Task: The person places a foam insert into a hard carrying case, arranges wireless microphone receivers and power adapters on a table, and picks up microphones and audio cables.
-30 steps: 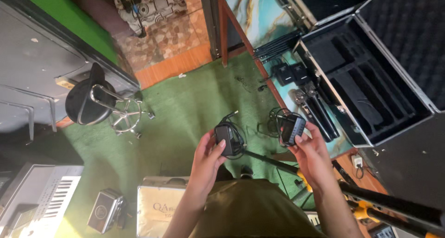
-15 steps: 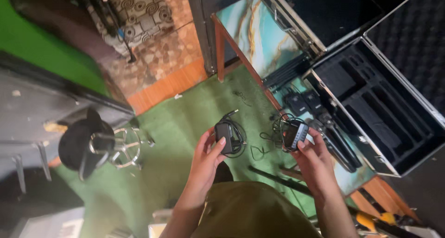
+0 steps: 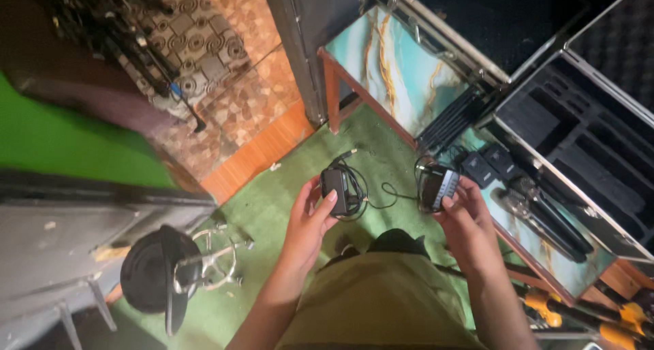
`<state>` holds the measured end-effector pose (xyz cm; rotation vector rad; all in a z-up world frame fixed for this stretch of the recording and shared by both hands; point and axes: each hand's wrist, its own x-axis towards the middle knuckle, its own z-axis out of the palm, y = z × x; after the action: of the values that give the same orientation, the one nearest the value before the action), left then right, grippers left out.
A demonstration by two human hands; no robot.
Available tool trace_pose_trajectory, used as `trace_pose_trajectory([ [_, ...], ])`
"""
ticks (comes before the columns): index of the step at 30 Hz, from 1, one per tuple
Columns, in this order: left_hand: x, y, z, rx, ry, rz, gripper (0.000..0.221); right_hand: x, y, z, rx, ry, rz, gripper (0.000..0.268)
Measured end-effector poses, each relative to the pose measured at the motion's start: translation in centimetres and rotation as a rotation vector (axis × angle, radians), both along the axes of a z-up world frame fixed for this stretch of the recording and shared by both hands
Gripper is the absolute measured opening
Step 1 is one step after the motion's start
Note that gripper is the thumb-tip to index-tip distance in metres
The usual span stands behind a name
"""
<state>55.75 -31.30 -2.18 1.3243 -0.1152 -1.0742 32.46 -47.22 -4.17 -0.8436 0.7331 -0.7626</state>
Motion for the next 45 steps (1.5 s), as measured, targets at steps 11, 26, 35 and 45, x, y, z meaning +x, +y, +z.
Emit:
trace_pose_trajectory([
  [11, 4.8, -8.4, -2.4, -0.082, 0.019, -0.012, 0.056, 4.9, -7.6, -1.7, 0.101, -0.031, -0.037, 0.045],
  [26, 7.9, -24.8, -3.1, -0.165, 0.114, -0.036, 0.051, 6.7, -22.7, 1.5, -0.113, -0.144, -0.109, 0.043],
  [35, 11.2, -33.0, -2.2, -0.223, 0.099, -0.29, 0.046, 7.2, -27.0, 3.8, -0.267, -0.31, -0.351, 0.037],
  [45, 14.8, -41.9, -0.3, -0.261, 0.101, -0.62, 0.046, 9.6, -28.0, 7.6, -0.303, -0.215, -0.649, 0.04],
])
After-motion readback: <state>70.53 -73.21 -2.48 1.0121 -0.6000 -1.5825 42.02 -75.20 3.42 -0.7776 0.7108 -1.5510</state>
